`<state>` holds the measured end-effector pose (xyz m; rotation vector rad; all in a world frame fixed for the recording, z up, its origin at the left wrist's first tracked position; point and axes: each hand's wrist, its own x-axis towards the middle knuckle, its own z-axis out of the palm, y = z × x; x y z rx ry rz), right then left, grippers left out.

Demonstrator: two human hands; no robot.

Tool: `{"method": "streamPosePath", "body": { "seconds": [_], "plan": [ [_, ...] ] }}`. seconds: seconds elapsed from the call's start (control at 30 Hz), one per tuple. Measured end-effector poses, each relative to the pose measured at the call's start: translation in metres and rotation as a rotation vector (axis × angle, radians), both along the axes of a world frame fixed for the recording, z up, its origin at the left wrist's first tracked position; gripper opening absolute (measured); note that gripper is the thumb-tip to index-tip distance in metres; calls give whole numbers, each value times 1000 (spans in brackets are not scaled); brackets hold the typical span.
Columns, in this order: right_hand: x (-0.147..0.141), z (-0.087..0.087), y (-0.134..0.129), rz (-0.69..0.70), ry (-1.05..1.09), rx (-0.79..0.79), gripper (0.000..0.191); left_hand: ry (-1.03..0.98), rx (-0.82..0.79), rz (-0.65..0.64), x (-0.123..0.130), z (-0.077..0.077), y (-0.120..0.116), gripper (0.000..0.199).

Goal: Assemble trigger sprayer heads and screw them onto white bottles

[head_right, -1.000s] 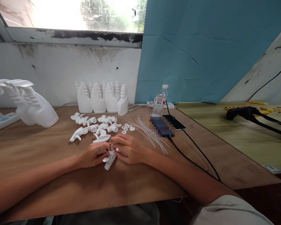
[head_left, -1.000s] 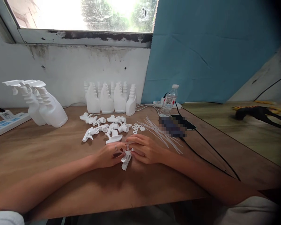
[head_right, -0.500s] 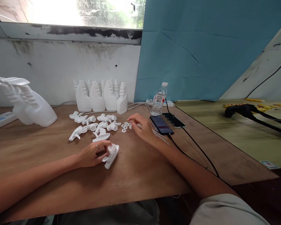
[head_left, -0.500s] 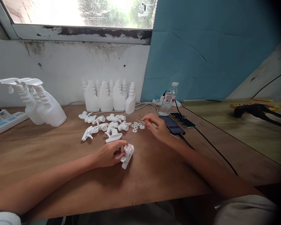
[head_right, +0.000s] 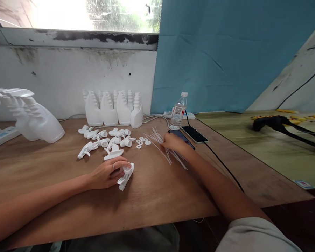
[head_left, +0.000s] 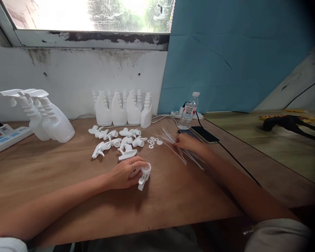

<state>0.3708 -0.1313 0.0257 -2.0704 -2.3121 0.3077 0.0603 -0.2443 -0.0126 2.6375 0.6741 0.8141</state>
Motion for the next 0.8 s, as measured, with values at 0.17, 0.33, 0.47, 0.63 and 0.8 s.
{"method": "streamPosePath", "body": {
  "seconds": [0.17,0.33,0.47,0.63,0.8],
  "plan": [
    [6,0,6,-29,152,37,23,2,-91,62,-2,-6,0,42],
    [-3,15,-4,-23,440,114,26,-21,-196,44,-1,-6,2,44],
    [-32,21,-33,206,920,9,30,-32,-199,-33,1,-1,4,34],
    [-66,9,-71,556,1330,-217,28,26,-171,-20,2,-1,4,31],
    [-78,3,-88,660,1258,-155,20,28,-166,-42,2,0,4,29]
  ]
}}
